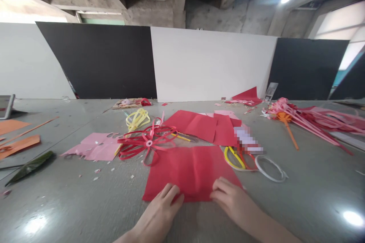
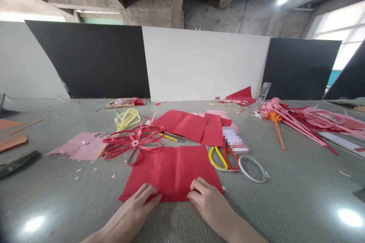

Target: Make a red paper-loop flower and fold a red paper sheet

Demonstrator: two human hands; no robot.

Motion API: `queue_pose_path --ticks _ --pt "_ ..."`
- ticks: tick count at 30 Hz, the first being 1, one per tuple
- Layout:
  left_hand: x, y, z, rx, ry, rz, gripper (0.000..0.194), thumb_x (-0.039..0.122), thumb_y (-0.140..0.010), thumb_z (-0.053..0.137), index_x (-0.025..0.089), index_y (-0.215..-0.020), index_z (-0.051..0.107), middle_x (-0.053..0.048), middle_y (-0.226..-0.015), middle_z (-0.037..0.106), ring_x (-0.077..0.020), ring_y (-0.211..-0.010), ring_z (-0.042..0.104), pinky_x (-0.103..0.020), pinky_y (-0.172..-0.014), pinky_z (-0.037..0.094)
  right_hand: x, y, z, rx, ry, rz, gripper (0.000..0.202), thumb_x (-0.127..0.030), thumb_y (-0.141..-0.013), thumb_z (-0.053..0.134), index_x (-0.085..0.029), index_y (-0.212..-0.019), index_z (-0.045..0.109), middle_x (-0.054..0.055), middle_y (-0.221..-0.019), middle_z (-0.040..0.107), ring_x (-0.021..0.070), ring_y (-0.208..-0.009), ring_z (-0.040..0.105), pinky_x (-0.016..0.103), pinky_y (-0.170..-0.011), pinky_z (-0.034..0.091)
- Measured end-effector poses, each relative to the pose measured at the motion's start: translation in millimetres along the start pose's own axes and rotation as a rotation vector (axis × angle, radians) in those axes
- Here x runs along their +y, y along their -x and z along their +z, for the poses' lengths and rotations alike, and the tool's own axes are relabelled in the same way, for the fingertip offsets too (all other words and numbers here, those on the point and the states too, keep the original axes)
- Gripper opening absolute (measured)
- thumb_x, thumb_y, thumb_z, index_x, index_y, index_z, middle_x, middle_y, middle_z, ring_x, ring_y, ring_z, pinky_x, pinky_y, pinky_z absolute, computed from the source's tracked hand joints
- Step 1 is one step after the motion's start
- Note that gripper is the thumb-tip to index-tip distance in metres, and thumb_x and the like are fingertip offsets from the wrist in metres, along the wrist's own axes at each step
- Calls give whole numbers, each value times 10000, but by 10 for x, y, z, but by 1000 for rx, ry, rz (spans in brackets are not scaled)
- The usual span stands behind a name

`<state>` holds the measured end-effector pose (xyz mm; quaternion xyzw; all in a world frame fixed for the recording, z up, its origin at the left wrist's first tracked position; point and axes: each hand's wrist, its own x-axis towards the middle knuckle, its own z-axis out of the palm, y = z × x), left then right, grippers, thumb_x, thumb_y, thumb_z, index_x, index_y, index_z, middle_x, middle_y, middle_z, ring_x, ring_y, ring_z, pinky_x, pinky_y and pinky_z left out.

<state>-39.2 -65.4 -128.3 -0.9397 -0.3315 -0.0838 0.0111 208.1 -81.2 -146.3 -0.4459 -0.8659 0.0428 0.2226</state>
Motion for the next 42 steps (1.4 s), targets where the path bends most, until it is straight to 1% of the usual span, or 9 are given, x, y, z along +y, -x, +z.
queue_pose_path --ticks 7,12,17,22,26,30,33,36,42 --pt "-238 185 -23 49 151 50 384 -4 -839 373 209 -1135 493 -37 -1009 558 -153 -935 514 -264 -823 470 76 8 -13 -10 3 -35 215 -41 -812 502 -204 -804 641 -10 -751 548 119 -750 515 219 -623 401" --pt "-375 353 96 105 -32 81 457 8 -817 345 194 -1226 431 -65 -1066 556 -179 -952 518 -297 -839 475 16 59 71 25 275 -94 208 -5 -768 498 -173 -785 619 14 -771 575 158 -721 532 258 -590 436" --pt "-296 362 120 39 -288 61 453 -20 -728 381 136 -1135 507 -86 -1032 580 -202 -878 549 -308 -782 505 -108 123 188 77 586 -153 245 38 -692 483 -103 -846 612 100 -825 616 217 -690 562 295 -511 456" --pt "-183 313 0 -65 -518 101 470 -62 -655 392 52 -1078 561 -145 -982 612 -266 -863 583 -357 -702 538 -126 118 216 47 602 -97 284 69 -623 486 -116 -796 614 85 -778 620 198 -616 563 278 -462 449" --pt "-186 358 2 -110 -566 65 453 -74 -650 376 33 -1036 587 -175 -984 606 -289 -865 586 -403 -711 531 -101 111 221 71 572 -82 285 65 -624 496 -116 -805 620 83 -784 626 198 -619 570 281 -474 452" --pt "-337 507 88 -96 -473 -8 456 -59 -687 377 69 -1083 562 -172 -1023 575 -288 -942 555 -419 -772 495 -88 109 240 116 566 -86 216 23 -695 503 -117 -811 619 86 -789 624 187 -619 571 279 -496 447" --pt "-496 600 79 -57 -330 -21 492 -39 -703 381 129 -1145 516 -122 -1038 566 -258 -979 533 -366 -798 477 -89 98 231 128 553 -74 209 19 -700 502 -136 -780 617 69 -771 621 172 -606 567 270 -508 441" --pt "-589 593 -57 -44 -92 8 423 -14 -782 349 199 -1104 520 -51 -985 582 -179 -906 551 -260 -766 463 -86 82 207 128 541 -70 231 32 -679 484 -151 -734 614 51 -743 620 159 -599 562 258 -516 434" --pt "-577 436 -319 -59 334 -118 269 116 -886 331 218 -901 580 -3 -876 568 -111 -765 569 -177 -670 433 -64 64 163 144 505 -80 249 51 -627 476 -165 -683 586 20 -683 595 153 -564 558 247 -476 396"
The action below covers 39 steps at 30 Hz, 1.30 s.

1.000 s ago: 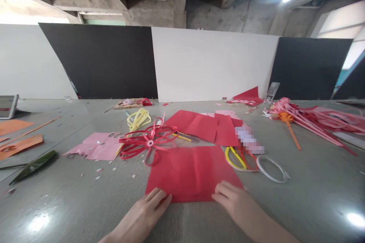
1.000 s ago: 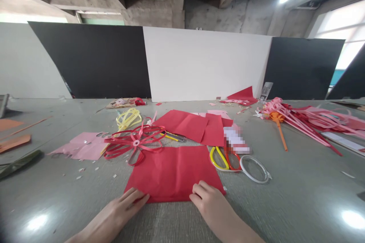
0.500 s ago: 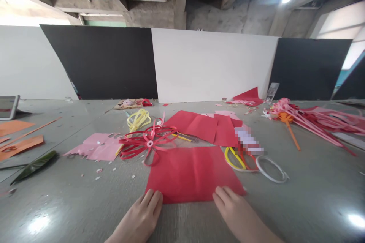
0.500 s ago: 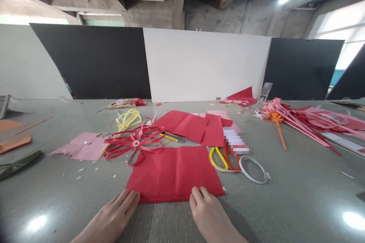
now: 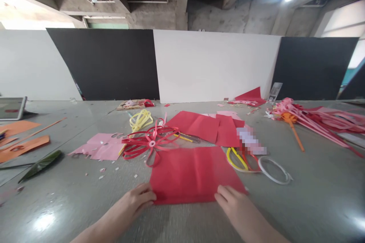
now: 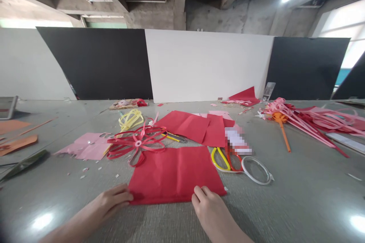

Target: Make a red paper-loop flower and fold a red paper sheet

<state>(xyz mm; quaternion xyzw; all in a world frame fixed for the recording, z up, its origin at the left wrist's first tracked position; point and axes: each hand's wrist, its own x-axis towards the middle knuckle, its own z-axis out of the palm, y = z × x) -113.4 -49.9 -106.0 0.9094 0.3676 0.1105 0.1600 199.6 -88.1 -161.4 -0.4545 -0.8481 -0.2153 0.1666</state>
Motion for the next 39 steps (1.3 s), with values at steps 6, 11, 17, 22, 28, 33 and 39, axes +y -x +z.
queue_pose_path --ticks 6,11,17,22,28,33,39 --pt "45 -2 45 15 -204 42 289 40 -824 350 196 -796 593 -15 -820 589 -134 -747 567 -195 -628 433 14 -15 -29 -33 -22 22 259 63 -608 502 -175 -683 573 8 -694 589 163 -572 570 253 -473 381" --pt "98 16 118 -14 -501 64 285 -37 -729 389 174 -791 571 -39 -874 581 -167 -767 541 -257 -680 458 -2 -17 -29 -81 5 32 254 72 -625 523 -169 -685 576 14 -707 595 167 -573 567 264 -483 377" --pt "31 -146 189 -58 -727 33 275 -26 -746 449 131 -927 583 -91 -926 575 -223 -827 549 -342 -706 485 1 -2 7 -100 25 49 250 65 -608 585 -170 -693 586 15 -723 592 173 -605 560 269 -510 387" --pt "273 -342 338 58 -677 152 311 32 -795 479 148 -1080 521 -80 -949 555 -217 -825 542 -348 -718 477 39 -4 77 -60 -60 76 192 2 -648 637 -181 -662 579 0 -733 582 171 -643 563 268 -525 385" --pt "486 -626 537 111 -522 281 112 127 -828 527 148 -936 550 -33 -853 554 -182 -739 530 -281 -637 466 109 -42 35 -94 -118 61 164 -39 -706 614 -182 -647 558 -11 -711 566 161 -636 556 256 -499 357" --pt "444 -718 581 140 -508 293 35 129 -809 559 141 -777 552 -23 -788 548 -178 -704 525 -273 -607 453 86 -118 -77 -167 -266 110 83 -99 -764 579 -181 -775 572 5 -820 579 170 -738 554 264 -588 403" --pt "437 -727 569 104 -464 279 48 116 -799 572 145 -781 538 -15 -789 546 -171 -709 525 -271 -624 447 -66 -262 -10 -135 -432 174 126 -56 -792 551 -178 -777 580 10 -828 582 168 -789 539 264 -669 424"
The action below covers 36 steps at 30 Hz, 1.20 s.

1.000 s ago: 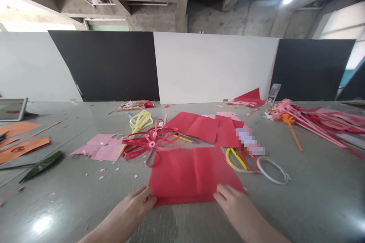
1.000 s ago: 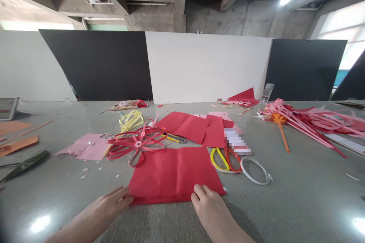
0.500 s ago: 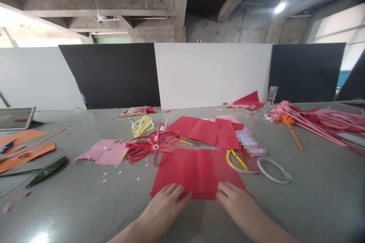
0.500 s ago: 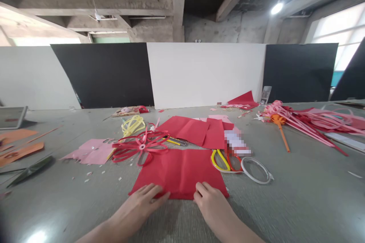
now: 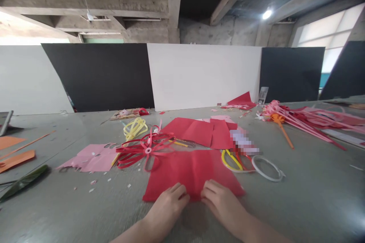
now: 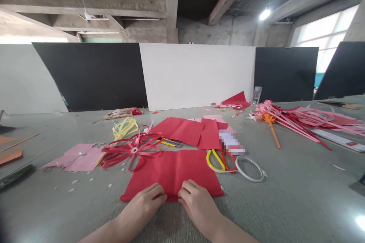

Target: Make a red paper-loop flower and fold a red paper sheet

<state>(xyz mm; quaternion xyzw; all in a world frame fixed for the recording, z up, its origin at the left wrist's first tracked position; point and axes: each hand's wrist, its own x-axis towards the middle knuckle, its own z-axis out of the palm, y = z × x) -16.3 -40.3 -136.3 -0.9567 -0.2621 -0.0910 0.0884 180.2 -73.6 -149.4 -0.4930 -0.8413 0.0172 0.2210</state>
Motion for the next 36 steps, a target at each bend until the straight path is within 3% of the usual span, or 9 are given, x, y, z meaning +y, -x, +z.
queue_pose_path --ticks 6,12,17,22,31,36 --pt "-6 10 17 -24 78 -56 45 123 -835 528 168 -834 524 -5 -824 535 -164 -745 523 -265 -640 438 -33 3 4 -4 -85 66 151 -40 -807 524 -168 -767 592 23 -829 565 167 -804 529 265 -702 429" --pt "-23 -19 95 -43 118 -89 96 88 -848 485 160 -815 540 -15 -840 543 -176 -784 517 -280 -679 438 16 -42 -55 -65 -52 -5 74 -98 -799 550 -169 -783 563 17 -827 556 165 -775 530 264 -676 419" --pt "-45 -92 -33 -91 248 -152 207 40 -858 400 158 -829 567 -31 -851 552 -151 -794 530 -243 -699 425 83 -169 -107 -131 -11 -131 55 -142 -808 543 -182 -773 558 1 -776 571 160 -726 542 252 -623 391" --pt "-12 -200 -140 -138 296 -134 207 41 -828 414 157 -847 585 -36 -867 562 -148 -791 543 -238 -707 425 117 -234 -105 -154 -107 -146 100 -117 -811 514 -183 -766 574 -6 -755 581 144 -712 551 234 -618 380" --pt "-1 -219 59 49 576 -275 251 1 -768 467 168 -747 653 7 -747 575 -106 -682 560 -183 -649 425 137 -204 -152 -138 -352 39 133 -88 -776 545 -186 -734 625 -15 -721 582 122 -678 558 215 -619 390" --pt "-27 -219 -9 21 576 -214 228 38 -806 490 170 -780 673 1 -762 597 -104 -704 569 -177 -663 427 116 -193 -190 -120 -399 44 180 -40 -771 512 -188 -763 613 -20 -734 598 119 -695 557 214 -639 390"
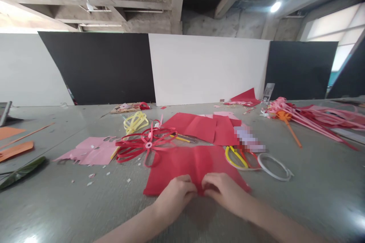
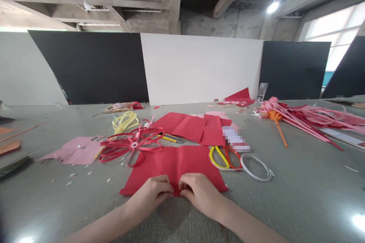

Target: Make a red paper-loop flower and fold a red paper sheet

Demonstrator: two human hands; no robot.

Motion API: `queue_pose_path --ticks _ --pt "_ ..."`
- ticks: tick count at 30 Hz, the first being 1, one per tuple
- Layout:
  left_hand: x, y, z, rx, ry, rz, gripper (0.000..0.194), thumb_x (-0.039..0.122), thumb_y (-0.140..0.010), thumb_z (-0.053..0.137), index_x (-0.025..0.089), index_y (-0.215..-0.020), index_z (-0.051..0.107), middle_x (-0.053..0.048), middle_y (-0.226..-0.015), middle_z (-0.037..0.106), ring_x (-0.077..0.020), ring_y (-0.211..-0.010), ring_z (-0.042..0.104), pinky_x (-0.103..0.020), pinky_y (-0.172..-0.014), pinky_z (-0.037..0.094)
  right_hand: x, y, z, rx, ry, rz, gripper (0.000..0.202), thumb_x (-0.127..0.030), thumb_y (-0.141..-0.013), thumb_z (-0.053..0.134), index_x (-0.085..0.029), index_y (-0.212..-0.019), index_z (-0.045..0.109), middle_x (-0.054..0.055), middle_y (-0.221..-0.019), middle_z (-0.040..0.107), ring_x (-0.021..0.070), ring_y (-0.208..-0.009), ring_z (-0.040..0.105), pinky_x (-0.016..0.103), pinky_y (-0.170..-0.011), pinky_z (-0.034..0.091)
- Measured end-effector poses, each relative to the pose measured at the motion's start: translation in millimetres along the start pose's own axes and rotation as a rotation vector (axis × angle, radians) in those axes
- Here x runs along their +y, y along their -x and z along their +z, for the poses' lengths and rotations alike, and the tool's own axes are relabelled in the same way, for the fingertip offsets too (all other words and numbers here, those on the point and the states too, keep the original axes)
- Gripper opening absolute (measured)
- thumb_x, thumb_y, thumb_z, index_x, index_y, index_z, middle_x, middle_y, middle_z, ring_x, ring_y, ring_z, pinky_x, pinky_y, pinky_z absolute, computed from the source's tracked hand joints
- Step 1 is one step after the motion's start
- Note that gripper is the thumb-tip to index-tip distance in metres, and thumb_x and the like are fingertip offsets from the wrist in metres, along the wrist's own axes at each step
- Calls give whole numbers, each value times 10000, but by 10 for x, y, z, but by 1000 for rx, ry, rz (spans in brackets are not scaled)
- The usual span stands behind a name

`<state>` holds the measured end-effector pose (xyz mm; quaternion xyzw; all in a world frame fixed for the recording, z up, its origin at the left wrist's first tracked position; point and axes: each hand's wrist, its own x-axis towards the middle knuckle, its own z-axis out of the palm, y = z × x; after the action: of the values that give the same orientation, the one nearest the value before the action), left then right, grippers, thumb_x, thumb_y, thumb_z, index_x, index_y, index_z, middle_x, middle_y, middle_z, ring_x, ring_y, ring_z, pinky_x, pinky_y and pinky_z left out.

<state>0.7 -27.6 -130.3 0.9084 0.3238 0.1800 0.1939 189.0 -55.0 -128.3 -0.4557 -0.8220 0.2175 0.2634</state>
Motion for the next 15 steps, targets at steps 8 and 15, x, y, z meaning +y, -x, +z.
queue_pose_path --ticks 8,15 --pt "22 -1 -64 -62 -209 144 180 102 -860 467 156 -921 627 -27 -810 580 -131 -742 549 -203 -662 433 12 34 50 53 32 -6 189 -44 -806 480 -178 -762 604 -4 -774 546 121 -717 546 224 -665 404" --pt "-14 75 32 23 -262 175 197 89 -855 450 173 -897 623 -32 -841 537 -139 -765 517 -221 -675 441 35 63 62 49 105 -5 152 -78 -809 525 -180 -755 624 2 -768 549 147 -790 538 258 -720 411"
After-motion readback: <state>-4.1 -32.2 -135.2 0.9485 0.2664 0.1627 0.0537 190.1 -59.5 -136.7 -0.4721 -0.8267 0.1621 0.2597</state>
